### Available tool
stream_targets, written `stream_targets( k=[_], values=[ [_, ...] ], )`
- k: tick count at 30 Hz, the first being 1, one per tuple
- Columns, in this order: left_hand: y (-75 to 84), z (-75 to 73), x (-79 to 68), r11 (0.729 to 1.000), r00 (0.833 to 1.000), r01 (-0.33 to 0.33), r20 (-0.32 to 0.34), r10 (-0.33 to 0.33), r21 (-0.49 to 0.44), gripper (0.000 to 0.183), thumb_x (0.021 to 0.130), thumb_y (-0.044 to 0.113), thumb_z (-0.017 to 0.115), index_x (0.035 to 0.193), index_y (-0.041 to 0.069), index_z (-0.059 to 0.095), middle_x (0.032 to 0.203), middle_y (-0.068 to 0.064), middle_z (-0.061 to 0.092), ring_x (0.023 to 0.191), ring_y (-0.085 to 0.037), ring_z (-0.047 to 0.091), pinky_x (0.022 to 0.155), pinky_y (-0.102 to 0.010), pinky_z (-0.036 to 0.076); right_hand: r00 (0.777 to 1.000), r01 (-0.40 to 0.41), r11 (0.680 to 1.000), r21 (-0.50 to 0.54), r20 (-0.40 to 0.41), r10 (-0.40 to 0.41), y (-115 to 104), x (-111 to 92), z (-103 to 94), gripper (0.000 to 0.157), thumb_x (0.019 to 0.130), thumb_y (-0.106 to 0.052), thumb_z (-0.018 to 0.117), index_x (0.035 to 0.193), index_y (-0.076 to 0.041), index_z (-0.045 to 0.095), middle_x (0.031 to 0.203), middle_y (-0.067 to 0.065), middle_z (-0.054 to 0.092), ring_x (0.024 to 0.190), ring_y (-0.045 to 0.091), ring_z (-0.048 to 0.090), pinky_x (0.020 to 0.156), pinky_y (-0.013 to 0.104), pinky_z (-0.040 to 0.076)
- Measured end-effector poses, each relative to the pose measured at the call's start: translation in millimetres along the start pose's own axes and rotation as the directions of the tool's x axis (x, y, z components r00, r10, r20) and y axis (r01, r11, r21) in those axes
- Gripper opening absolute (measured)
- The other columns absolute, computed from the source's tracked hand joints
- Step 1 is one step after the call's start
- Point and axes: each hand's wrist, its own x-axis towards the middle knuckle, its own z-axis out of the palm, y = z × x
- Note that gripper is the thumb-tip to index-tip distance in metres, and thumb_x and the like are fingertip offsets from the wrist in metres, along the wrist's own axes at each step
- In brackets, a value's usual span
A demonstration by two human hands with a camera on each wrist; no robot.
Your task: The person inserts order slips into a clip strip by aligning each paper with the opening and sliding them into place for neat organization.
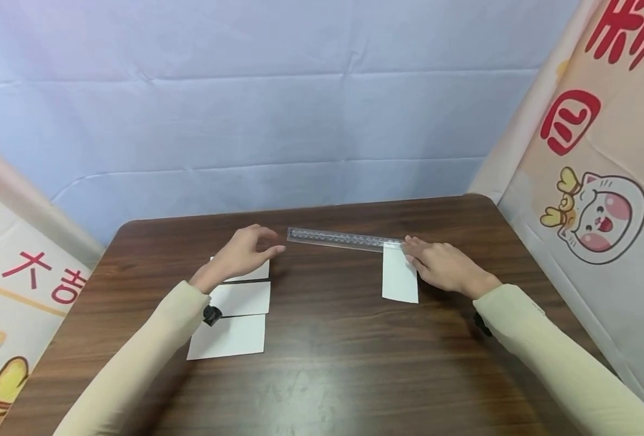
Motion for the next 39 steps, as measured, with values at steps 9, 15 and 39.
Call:
stream_targets(
  k=[9, 15, 39],
  values=[
    [-32.4, -6.3, -14.0, 0.973, 0.992, -0.102, -0.053, 0.115, 0.207, 0.054, 0.105, 0.043, 0.065, 0.138, 0.0, 0.065, 0.139, -0.018, 0.067, 0.121, -0.034, 0.07, 0.102, -0.052, 0.06, 1.0, 0.018, 1.0, -0.014, -0.019, -0.018, 3, 2, -2.1, 0.043, 0.112, -0.017, 0.051, 0.15, 0.002, 0.055, 0.16, 0.028, 0.046, 0.141, 0.045, 0.054, 0.104, 0.061, 0.056],
    [-46.6, -8.5, -24.8, 0.95, 0.998, -0.065, 0.003, 0.068, 0.305, 0.069, 0.103, 0.056, 0.062, 0.146, 0.003, 0.06, 0.146, -0.018, 0.064, 0.124, -0.035, 0.07, 0.105, -0.053, 0.059, 1.0, 0.022, 1.0, -0.01, -0.016, -0.022, 3, 2, -2.1, 0.043, 0.112, -0.017, 0.05, 0.151, 0.001, 0.054, 0.16, 0.028, 0.046, 0.143, 0.044, 0.052, 0.106, 0.062, 0.054],
    [-74.1, 6.2, -42.8, 0.932, 0.979, -0.055, 0.205, -0.021, 0.358, 0.088, 0.105, 0.06, 0.054, 0.166, 0.003, 0.028, 0.175, -0.016, 0.022, 0.164, -0.033, 0.021, 0.136, -0.053, 0.02, 1.0, 0.017, 1.0, 0.002, -0.01, -0.017, 6, -4, 2.6, 0.044, 0.112, -0.016, 0.05, 0.152, 0.001, 0.053, 0.161, 0.028, 0.045, 0.142, 0.045, 0.052, 0.106, 0.062, 0.054]
  ],
)
